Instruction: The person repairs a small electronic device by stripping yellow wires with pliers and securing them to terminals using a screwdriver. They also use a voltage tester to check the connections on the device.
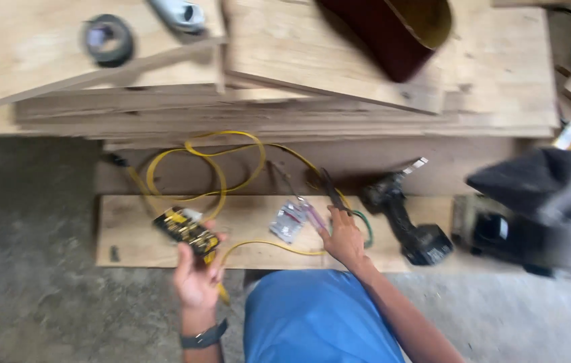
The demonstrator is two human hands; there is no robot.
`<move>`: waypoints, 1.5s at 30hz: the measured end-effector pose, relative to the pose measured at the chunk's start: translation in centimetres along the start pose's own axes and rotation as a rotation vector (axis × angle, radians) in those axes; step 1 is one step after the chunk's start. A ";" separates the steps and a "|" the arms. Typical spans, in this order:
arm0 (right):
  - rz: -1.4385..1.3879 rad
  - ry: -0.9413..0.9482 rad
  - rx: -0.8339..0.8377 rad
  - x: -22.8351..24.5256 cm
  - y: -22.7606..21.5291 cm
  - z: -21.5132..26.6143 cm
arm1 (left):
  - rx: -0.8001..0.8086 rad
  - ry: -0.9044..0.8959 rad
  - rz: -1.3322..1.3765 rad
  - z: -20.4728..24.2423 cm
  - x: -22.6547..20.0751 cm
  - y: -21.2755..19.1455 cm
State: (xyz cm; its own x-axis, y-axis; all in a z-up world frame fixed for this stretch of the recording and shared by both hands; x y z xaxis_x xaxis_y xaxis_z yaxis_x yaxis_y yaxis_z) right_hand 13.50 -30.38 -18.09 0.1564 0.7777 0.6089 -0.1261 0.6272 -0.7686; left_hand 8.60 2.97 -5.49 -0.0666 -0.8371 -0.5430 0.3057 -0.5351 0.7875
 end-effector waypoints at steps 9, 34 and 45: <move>-0.012 0.176 0.268 -0.1 2.4 -3.1 | -0.054 0.074 0.065 -2.6 -2.0 4.5; -1.167 0.044 0.134 13.0 -10.9 1.8 | -0.332 0.274 -0.347 -1.0 -7.2 6.3; -1.070 -0.044 0.147 13.0 -10.4 2.0 | -0.358 0.296 -0.409 0.2 -8.4 5.3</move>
State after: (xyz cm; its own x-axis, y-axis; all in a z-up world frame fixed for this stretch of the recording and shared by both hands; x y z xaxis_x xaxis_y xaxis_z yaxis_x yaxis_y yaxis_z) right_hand 14.87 -26.70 -1.77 0.2207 -0.1776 0.9590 -0.0616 0.9788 0.1954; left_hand 10.60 7.14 3.35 0.0046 -0.4774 -0.8787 0.6146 -0.6918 0.3791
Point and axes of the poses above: each hand's wrist, its own z-axis away from the middle knuckle, its own y-axis out of the palm, x = y × z, the point moved 8 cm from there along -z, towards the middle knuckle, and after that the axes turned 6 degrees about z, right-handed, at the moved point
